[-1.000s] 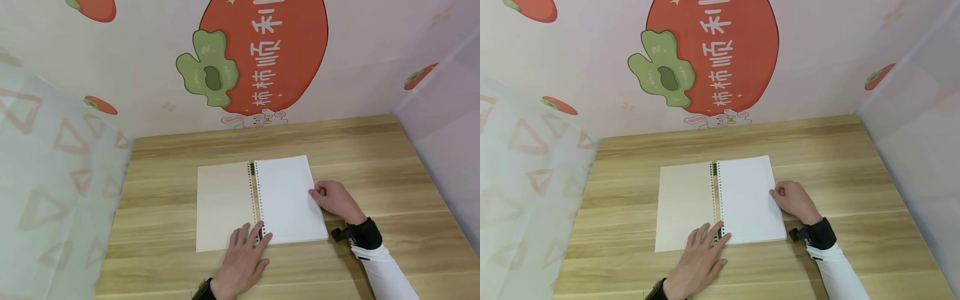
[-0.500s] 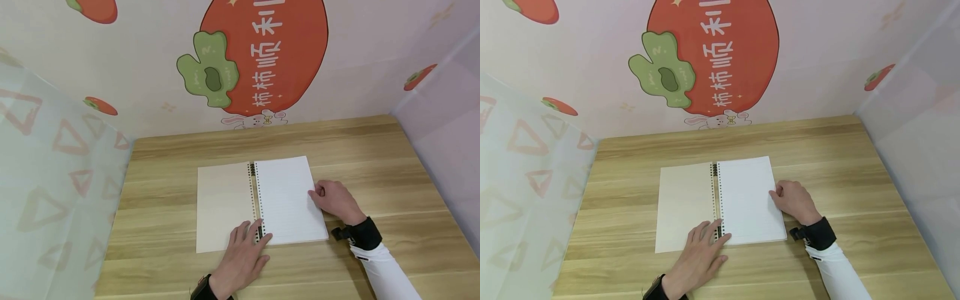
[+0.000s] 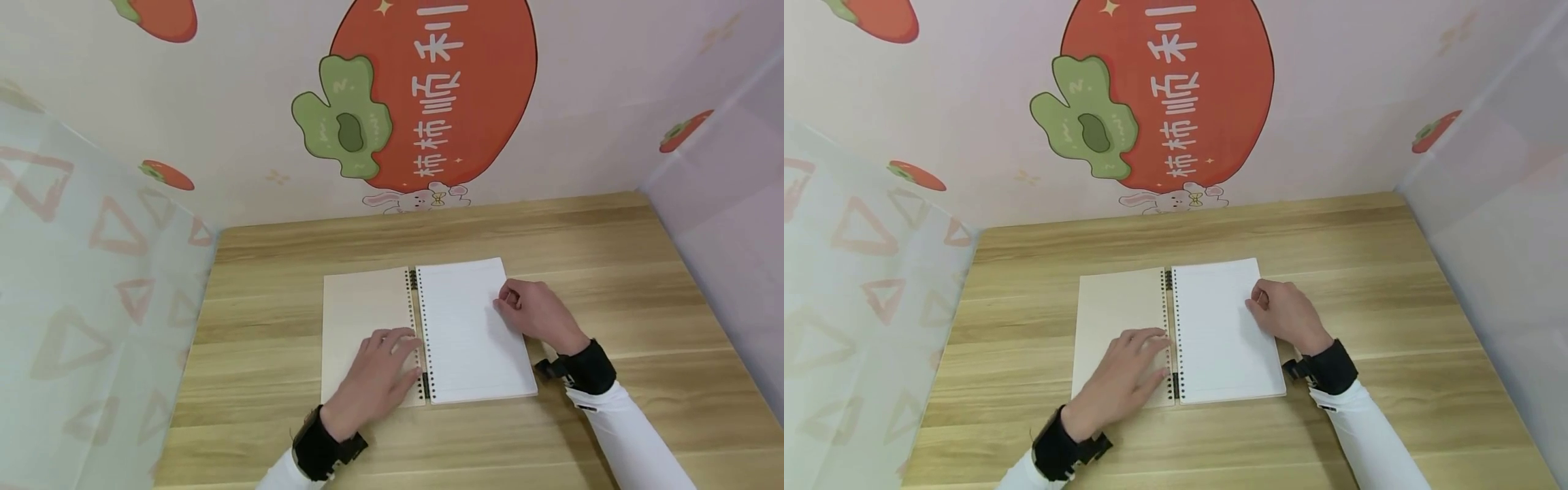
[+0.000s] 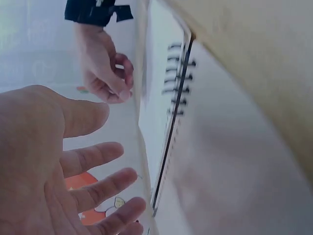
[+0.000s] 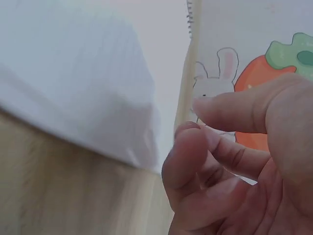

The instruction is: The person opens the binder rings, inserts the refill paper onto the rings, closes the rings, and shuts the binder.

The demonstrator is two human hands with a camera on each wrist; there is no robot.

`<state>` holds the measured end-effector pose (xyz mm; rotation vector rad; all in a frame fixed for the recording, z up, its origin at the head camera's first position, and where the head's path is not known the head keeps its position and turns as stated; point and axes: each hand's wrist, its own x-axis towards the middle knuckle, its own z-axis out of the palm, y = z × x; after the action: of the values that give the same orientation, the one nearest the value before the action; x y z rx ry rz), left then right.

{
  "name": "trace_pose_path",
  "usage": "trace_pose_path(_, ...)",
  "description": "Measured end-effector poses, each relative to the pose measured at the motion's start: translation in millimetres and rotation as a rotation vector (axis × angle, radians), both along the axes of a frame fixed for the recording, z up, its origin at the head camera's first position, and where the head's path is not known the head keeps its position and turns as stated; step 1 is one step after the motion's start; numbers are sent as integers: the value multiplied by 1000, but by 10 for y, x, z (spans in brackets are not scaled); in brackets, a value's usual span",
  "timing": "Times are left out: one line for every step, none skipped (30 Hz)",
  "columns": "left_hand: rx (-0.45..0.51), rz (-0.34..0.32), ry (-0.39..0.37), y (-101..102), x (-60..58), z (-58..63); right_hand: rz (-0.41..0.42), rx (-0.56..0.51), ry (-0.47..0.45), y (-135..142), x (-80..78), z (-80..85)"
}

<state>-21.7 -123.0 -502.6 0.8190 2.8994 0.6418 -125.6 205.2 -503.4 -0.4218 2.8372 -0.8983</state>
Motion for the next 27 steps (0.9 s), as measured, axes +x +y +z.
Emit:
trace_pose_path(2, 3, 3, -23, -50, 2, 7, -1, -2, -21, -17, 4)
trace_pose_path(14, 5, 4, -43, -101, -2, 15, 2, -2, -44, -35, 8)
trace_pose_path(27, 6, 5, -58, -155, -6, 21, 0, -1, -64, -54, 9)
trace_pose_path(42, 9, 3, -71, -208, -11, 29, -2, 1, -85, -74, 10)
trace_pose_path(60, 12, -4, -83, -259, -15, 37, -4, 4, -108, -94, 13)
trace_pose_path(79, 16, -13, -94, -308, -19, 48, -9, 7, -132, -114, 16)
trace_pose_path(98, 18, -23, -103, -356, -21, 55, -11, 11, -156, -136, 17)
trace_pose_path(116, 21, -37, -111, -404, -20, 63, -15, 14, -180, -159, 20)
trace_pose_path(130, 24, -52, -115, -451, -14, 69, -19, 17, -202, -181, 24)
trace_pose_path(144, 25, -65, -119, -498, -9, 75, -22, 22, -223, -205, 30)
trace_pose_path(150, 25, -75, -121, -545, 0, 80, -22, 27, -245, -230, 39)
trace_pose_path(149, 27, -80, -122, -595, 8, 86, -20, 35, -268, -257, 47)
trace_pose_path(147, 31, -84, -122, -643, 13, 88, -17, 43, -295, -285, 51)
trace_pose_path(144, 36, -82, -122, -691, 19, 93, -17, 49, -323, -312, 60)
trace_pose_path(136, 43, -78, -120, -740, 23, 98, -17, 55, -352, -341, 65)
trace_pose_path(127, 47, -70, -119, -788, 28, 104, -17, 60, -385, -370, 68)
trace_pose_path(114, 57, -64, -118, -835, 32, 110, -17, 62, -421, -399, 67)
trace_pose_path(106, 68, -60, -117, -880, 31, 115, -18, 60, -460, -425, 64)
trace_pose_path(99, 78, -55, -117, -924, 30, 119, -23, 52, -500, -449, 61)
trace_pose_path(94, 89, -50, -116, -967, 26, 124, -26, 48, -539, -473, 51)
trace_pose_path(93, 99, -49, -116, -1009, 21, 128, -27, 46, -580, -495, 43)
trace_pose_path(98, 109, -48, -115, -1051, 16, 133, -27, 46, -624, -517, 34)
trace_pose_path(106, 124, -47, -114, -1092, 6, 140, -24, 49, -668, -537, 24)
trace_pose_path(110, 136, -46, -113, -1131, -4, 147, -24, 54, -712, -554, 18)
trace_pose_path(115, 145, -46, -111, -1171, -18, 158, -23, 62, -756, -574, 7)
trace_pose_path(121, 155, -46, -109, -1212, -36, 167, -19, 73, -797, -594, -6)
trace_pose_path(124, 164, -47, -106, -1251, -54, 174, -17, 79, -838, -609, -14)
